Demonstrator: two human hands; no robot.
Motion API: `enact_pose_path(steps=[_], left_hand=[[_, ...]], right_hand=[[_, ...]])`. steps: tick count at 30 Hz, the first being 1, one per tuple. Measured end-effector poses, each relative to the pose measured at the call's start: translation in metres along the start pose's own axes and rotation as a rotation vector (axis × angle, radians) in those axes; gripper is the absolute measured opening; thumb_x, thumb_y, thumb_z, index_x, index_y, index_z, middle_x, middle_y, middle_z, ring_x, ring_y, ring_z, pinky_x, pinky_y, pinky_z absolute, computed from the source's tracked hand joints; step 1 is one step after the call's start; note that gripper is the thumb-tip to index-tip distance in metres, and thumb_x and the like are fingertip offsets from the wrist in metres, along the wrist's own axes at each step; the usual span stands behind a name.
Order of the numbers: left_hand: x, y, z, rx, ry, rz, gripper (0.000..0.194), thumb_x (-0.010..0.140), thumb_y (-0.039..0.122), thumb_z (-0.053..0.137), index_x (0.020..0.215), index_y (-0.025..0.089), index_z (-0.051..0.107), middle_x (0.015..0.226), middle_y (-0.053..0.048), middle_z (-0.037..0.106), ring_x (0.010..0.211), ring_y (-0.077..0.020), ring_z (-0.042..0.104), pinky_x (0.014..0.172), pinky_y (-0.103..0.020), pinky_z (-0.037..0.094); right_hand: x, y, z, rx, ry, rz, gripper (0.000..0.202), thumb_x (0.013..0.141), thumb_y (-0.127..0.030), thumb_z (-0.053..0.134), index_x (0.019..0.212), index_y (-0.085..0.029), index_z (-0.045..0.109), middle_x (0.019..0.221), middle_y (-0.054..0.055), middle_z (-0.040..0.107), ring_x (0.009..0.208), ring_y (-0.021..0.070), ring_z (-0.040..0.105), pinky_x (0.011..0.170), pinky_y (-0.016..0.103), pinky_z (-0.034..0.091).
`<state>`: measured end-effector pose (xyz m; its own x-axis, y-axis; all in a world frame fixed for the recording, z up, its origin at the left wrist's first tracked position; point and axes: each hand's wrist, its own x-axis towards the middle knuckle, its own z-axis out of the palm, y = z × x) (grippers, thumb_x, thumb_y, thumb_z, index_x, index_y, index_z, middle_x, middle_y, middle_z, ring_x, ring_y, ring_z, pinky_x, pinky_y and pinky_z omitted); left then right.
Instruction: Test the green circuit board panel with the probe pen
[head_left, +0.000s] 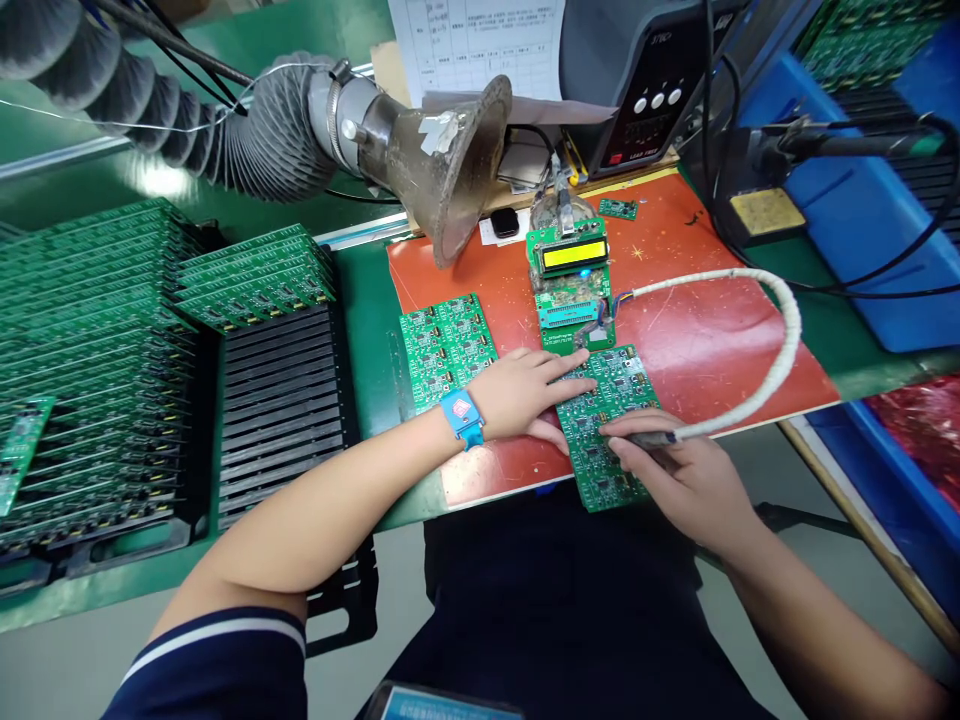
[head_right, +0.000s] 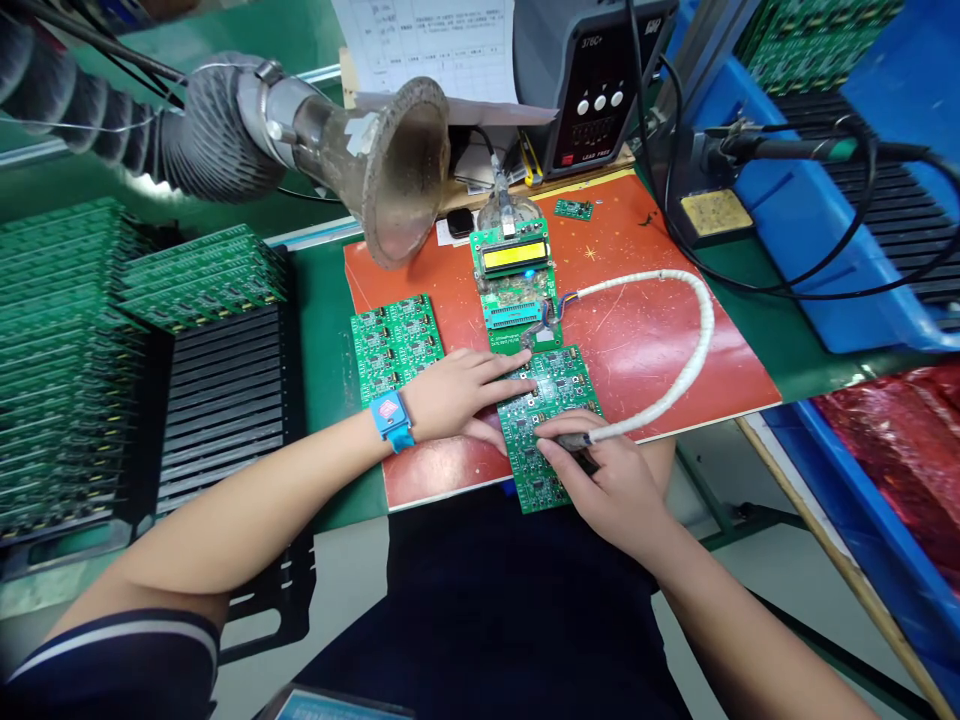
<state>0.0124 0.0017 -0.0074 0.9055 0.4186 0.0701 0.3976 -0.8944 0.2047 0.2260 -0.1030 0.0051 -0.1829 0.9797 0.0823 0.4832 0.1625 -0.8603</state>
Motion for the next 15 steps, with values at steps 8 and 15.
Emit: enact_pose_path(steps=[8, 15], left_hand=[[0.0002, -0.0007, 0.0007, 0.001, 0.004, 0.004, 0.079, 0.08, 0.076, 0.039, 0.136, 0.021, 0.044, 0.148, -0.013, 0.035, 0.118, -0.0276, 0.05, 0.09, -0.039, 0.042], [-0.0004, -0.0014, 0.0014, 0.009, 0.015, 0.013, 0.078, 0.081, 0.075, 0.037, 0.136, 0.02, 0.044, 0.148, -0.013, 0.036, 0.118, -0.0276, 0.05, 0.09, -0.038, 0.042]], right_hand=[[0.0003, -0.0001, 0.0002, -0.061, 0.004, -0.074, 0.009, 0.09, -0.026, 0.056, 0.093, -0.022, 0.064, 0.092, 0.006, 0.066, 0.091, 0.0211, 0.064, 0.08, 0.035, 0.055], [0.0014, -0.0005, 0.002, -0.131, -0.004, -0.148, 0.009, 0.089, -0.021, 0.057, 0.096, -0.023, 0.063, 0.093, 0.005, 0.066, 0.093, 0.0203, 0.064, 0.081, 0.035, 0.054]])
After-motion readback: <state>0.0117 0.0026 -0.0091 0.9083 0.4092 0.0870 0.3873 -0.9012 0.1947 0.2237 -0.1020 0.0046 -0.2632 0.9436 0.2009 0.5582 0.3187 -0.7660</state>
